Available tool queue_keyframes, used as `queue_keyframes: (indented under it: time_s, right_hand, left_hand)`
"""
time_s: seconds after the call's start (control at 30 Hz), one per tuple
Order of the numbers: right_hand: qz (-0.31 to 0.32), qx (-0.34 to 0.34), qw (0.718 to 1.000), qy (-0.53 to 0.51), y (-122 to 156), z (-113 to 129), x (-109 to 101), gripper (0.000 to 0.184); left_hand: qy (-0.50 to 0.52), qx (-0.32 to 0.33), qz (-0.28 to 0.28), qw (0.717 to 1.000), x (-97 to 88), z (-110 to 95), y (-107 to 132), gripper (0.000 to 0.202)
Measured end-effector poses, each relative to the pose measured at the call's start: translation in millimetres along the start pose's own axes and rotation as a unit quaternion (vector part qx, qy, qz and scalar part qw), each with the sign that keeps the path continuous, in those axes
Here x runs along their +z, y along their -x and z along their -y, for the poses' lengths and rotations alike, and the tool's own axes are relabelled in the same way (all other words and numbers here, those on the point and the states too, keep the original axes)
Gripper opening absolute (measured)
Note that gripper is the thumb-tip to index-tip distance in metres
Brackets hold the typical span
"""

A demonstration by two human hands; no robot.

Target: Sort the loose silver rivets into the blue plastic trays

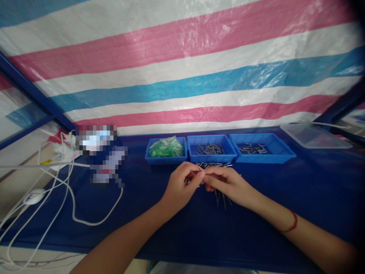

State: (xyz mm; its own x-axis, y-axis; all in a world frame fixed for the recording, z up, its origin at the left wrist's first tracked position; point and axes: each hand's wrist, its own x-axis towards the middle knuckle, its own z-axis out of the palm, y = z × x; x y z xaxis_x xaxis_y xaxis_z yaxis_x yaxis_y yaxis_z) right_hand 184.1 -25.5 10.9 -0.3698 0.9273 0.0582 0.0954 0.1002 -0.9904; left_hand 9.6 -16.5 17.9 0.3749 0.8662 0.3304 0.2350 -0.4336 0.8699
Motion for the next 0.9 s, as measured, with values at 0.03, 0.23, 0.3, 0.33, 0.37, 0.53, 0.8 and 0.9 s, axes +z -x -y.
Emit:
queue_keyframes:
  time_s: [0.03, 0.23, 0.3, 0.33, 0.37, 0.53, 0.8, 0.9]
  right_hand:
    - [-0.002, -0.002, 1.0, 0.005, 0.0, -0.6, -0.3, 0.028]
    - [-0.057, -0.006, 0.998, -0.021, -0.3, -3.9, -4.1, 0.026]
    - [-0.069, -0.011, 0.997, -0.012, 0.2, -3.2, -6.6, 0.025]
    - [-0.071, -0.017, 0.997, -0.002, 0.7, -2.5, -7.8, 0.024]
    - [-0.071, -0.024, 0.997, 0.011, 1.2, -1.9, -8.8, 0.023]
    - [-0.075, -0.086, 0.987, 0.11, 3.6, 0.7, -10.6, 0.016]
    - [-0.206, -0.145, 0.912, 0.324, 1.2, 13.0, -50.9, 0.012]
    - [-0.322, -0.128, 0.84, 0.418, 2.3, 15.5, -87.0, 0.011]
  left_hand:
    - [-0.002, 0.005, -0.002, 1.0, -0.3, -0.1, -0.2, 0.011]
    - [-0.037, 0.035, -0.003, 0.999, -0.9, 1.9, 0.2, 0.01]
    - [-0.056, 0.044, -0.01, 0.997, -1.0, 2.2, 0.8, 0.011]
    - [-0.067, 0.046, -0.014, 0.997, -1.1, 2.2, 1.1, 0.011]
    - [-0.076, 0.046, -0.017, 0.996, -1.3, 2.1, 1.3, 0.011]
    - [-0.112, 0.034, 0.006, 0.993, -1.9, 2.6, 1.6, 0.013]
    - [-0.22, 0.058, 0.081, 0.97, -1.8, 10.0, 1.8, 0.022]
    - [-0.287, 0.084, 0.108, 0.948, -4.1, 11.4, 0.8, 0.022]
